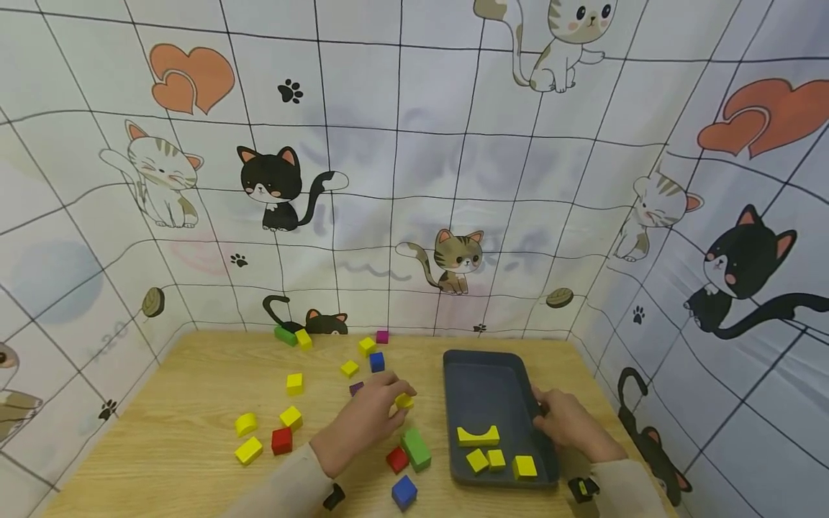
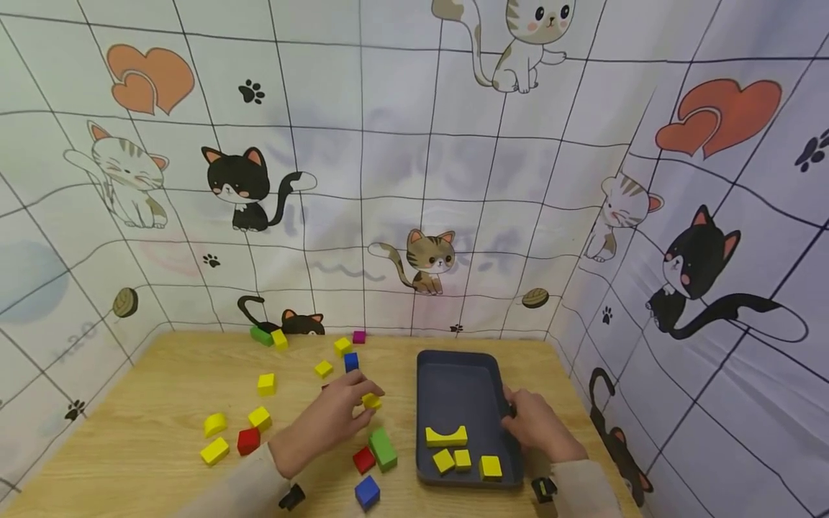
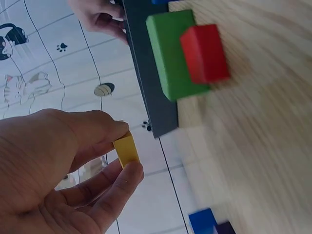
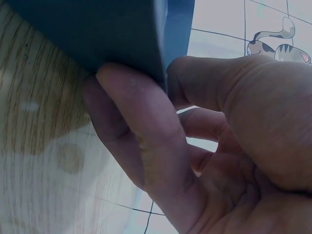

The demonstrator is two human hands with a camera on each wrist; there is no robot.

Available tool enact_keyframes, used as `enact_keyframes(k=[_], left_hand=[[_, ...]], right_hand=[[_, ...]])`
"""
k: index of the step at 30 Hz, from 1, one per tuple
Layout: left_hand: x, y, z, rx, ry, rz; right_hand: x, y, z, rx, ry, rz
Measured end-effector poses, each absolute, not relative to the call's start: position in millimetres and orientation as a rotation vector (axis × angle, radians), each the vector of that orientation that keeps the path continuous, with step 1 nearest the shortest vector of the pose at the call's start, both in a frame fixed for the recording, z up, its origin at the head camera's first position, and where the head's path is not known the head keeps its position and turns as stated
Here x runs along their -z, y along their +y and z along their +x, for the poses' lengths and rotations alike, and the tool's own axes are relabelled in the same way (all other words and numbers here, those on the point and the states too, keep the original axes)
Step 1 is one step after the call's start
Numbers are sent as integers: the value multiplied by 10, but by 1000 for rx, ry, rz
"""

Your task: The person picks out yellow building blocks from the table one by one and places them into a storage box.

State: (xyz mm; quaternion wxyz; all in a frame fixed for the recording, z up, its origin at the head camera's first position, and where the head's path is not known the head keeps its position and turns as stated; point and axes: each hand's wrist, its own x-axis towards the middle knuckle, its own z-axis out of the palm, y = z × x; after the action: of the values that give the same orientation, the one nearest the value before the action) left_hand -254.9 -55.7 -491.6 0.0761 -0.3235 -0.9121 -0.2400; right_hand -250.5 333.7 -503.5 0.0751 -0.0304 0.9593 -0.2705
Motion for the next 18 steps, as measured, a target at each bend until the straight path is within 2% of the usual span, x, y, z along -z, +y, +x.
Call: enact_keyframes(k=[18], left_hand=[[4942, 271, -2738, 652, -2651, -1135]], right_hand=[[5034, 3354, -2485, 835, 2887, -132]])
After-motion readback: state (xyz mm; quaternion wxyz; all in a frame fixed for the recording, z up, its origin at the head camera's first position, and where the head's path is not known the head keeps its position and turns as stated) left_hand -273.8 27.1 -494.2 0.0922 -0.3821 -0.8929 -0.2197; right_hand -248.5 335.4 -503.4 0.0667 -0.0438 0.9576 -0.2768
